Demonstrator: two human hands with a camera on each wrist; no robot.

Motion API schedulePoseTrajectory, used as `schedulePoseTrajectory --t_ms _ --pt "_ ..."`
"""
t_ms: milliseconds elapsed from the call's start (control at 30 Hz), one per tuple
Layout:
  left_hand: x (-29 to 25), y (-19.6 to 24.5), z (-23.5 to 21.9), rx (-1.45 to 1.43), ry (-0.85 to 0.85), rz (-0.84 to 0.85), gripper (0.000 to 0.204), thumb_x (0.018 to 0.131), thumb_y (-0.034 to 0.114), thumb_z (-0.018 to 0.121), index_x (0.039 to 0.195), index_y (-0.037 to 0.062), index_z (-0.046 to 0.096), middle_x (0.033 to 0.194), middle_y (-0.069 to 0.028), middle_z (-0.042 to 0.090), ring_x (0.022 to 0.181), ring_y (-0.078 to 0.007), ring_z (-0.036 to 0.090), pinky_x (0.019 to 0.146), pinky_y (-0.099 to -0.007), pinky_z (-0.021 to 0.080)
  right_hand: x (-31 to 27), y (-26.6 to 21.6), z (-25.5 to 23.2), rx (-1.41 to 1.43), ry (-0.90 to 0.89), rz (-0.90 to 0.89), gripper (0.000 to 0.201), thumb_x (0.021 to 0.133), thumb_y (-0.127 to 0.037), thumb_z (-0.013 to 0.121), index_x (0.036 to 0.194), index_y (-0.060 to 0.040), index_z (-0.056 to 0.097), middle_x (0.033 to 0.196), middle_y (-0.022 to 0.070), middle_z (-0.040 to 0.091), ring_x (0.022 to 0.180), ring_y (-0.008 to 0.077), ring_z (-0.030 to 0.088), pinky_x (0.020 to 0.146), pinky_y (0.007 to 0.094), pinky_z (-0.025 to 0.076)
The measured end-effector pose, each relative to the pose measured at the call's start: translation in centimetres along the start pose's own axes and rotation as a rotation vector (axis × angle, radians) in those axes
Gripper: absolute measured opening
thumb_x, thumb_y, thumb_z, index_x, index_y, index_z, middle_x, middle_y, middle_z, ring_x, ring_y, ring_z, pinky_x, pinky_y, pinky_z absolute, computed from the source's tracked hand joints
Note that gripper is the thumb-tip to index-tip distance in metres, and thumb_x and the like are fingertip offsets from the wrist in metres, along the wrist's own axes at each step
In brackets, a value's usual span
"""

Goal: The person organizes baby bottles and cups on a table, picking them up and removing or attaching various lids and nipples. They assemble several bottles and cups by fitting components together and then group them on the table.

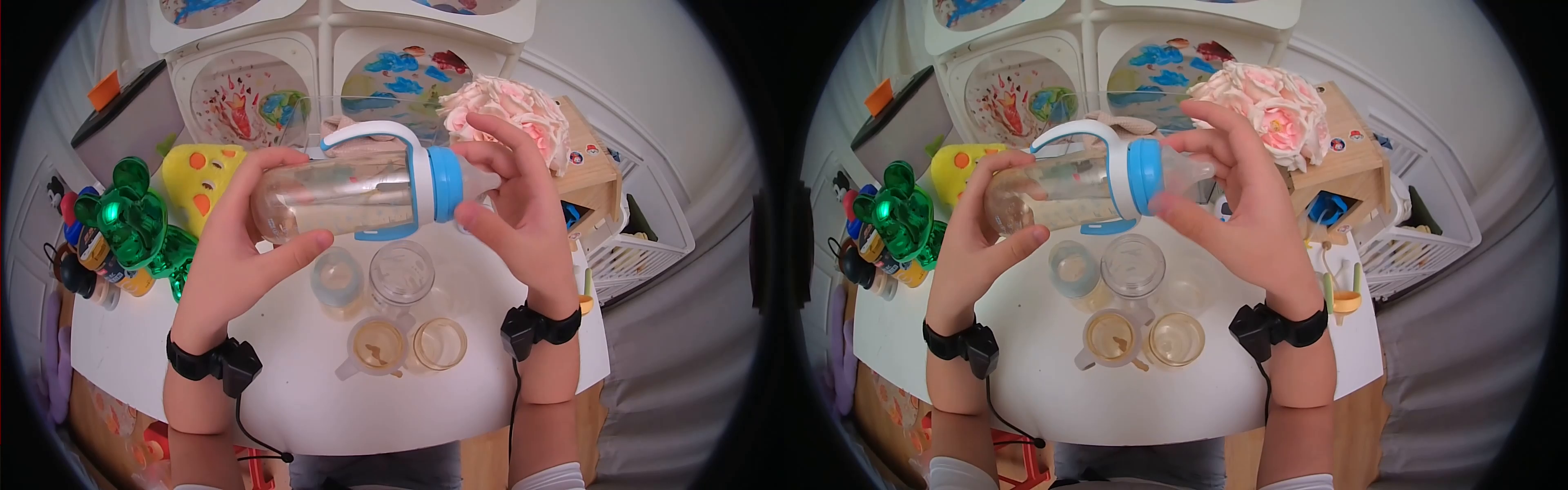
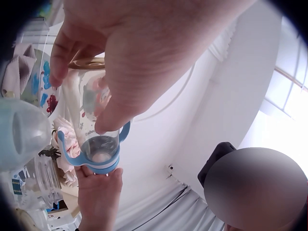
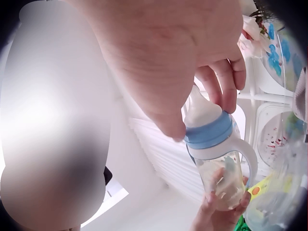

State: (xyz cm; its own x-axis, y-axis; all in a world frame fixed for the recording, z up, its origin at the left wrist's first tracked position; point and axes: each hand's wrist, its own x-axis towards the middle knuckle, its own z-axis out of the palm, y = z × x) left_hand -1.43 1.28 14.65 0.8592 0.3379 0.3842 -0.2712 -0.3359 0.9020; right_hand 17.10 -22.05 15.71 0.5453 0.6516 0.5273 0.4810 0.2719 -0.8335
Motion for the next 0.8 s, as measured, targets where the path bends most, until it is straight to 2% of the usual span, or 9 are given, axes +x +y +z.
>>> schedulePoseTrajectory --t_ms 67,200,267,367,467,600,700,767,800 --pt "-0.04 0.25 -0.16 -0.021 0.002 -0.053 0.065 0.086 0.003 0.085 0.143 0.0099 0.054 0.133 -0.0054 0.061 0.124 -0.0170 0.060 0.106 -0.0321 0.049 -0.02 -0.17 0.14 -0.069 -0.046 -0.066 0.075 0.090 -0.003 0.081 0.156 -0.0047 0.044 0.128 0.0121 0.069 0.126 0.0198 0.062 0.112 0.0381 0.048" --pt "-0.15 0.06 -0.13 0.049 0.017 0.001 0.072 0.084 0.004 0.086 0.148 0.0082 0.053 0.130 -0.0067 0.060 0.124 -0.0155 0.057 0.103 -0.0302 0.049 0.03 0.42 0.06 -0.099 -0.051 -0.070 0.079 0.088 -0.007 0.084 0.157 -0.0050 0.044 0.126 0.0107 0.069 0.122 0.0180 0.063 0.110 0.0372 0.047" --pt "-0.25 0.24 0.00 0.091 -0.001 0.036 0.072 0.083 0.004 0.087 0.148 0.0079 0.053 0.131 -0.0065 0.059 0.124 -0.0158 0.057 0.104 -0.0310 0.049 -0.11 -0.12 0.02 -0.113 -0.011 0.168 0.076 0.091 -0.015 0.084 0.155 -0.0034 0.045 0.121 0.0096 0.070 0.117 0.0157 0.064 0.106 0.0351 0.047" --pt "-0.26 0.14 0.32 0.108 -0.004 0.070 0.074 0.083 0.003 0.087 0.148 0.0083 0.053 0.134 -0.0052 0.057 0.126 -0.0158 0.057 0.105 -0.0320 0.048 -0.05 0.08 0.02 -0.199 0.030 0.222 0.071 0.096 -0.029 0.081 0.153 -0.0020 0.048 0.113 0.0092 0.072 0.113 0.0143 0.064 0.104 0.0344 0.047" --pt "-0.26 0.06 0.61 0.109 0.028 0.046 0.073 0.083 0.002 0.086 0.148 0.0081 0.053 0.138 -0.0039 0.056 0.128 -0.0159 0.057 0.107 -0.0329 0.048 -0.20 0.24 0.68 -0.176 0.067 0.170 0.070 0.099 -0.039 0.078 0.152 -0.0024 0.049 0.106 0.0096 0.073 0.112 0.0154 0.063 0.104 0.0357 0.046" --pt "-0.34 0.20 0.55 0.126 0.037 0.074 0.073 0.083 -0.003 0.085 0.148 0.0079 0.053 0.140 -0.0036 0.055 0.132 -0.0169 0.056 0.109 -0.0335 0.048 -0.16 0.63 0.37 -0.213 0.039 0.188 0.071 0.100 -0.042 0.077 0.153 -0.0035 0.049 0.107 0.0111 0.073 0.115 0.0172 0.062 0.106 0.0367 0.046" --pt "-0.42 0.21 0.38 0.145 0.005 0.093 0.066 0.091 0.009 0.080 0.151 0.0070 0.051 0.147 -0.0048 0.054 0.135 -0.0180 0.056 0.112 -0.0337 0.045 -0.13 0.67 0.21 -0.211 0.015 0.177 0.072 0.099 -0.040 0.078 0.154 -0.0041 0.049 0.108 0.0112 0.073 0.116 0.0181 0.061 0.107 0.0369 0.045" --pt "-0.05 -0.23 0.20 0.075 0.023 0.122 0.058 0.106 0.029 0.066 0.156 0.0067 0.048 0.150 -0.0082 0.056 0.137 -0.0198 0.056 0.115 -0.0352 0.043 -0.11 0.61 -0.12 -0.208 0.006 0.160 0.072 0.097 -0.036 0.080 0.155 -0.0044 0.048 0.108 0.0098 0.072 0.115 0.0174 0.060 0.108 0.0358 0.044" --pt "0.10 -0.09 0.27 0.076 0.021 0.125 0.058 0.106 0.029 0.066 0.156 0.0067 0.048 0.150 -0.0082 0.056 0.137 -0.0198 0.056 0.115 -0.0352 0.043 -0.08 0.58 -0.26 -0.208 0.008 0.157 0.072 0.097 -0.036 0.080 0.155 -0.0044 0.048 0.108 0.0098 0.072 0.115 0.0174 0.060 0.108 0.0358 0.044"
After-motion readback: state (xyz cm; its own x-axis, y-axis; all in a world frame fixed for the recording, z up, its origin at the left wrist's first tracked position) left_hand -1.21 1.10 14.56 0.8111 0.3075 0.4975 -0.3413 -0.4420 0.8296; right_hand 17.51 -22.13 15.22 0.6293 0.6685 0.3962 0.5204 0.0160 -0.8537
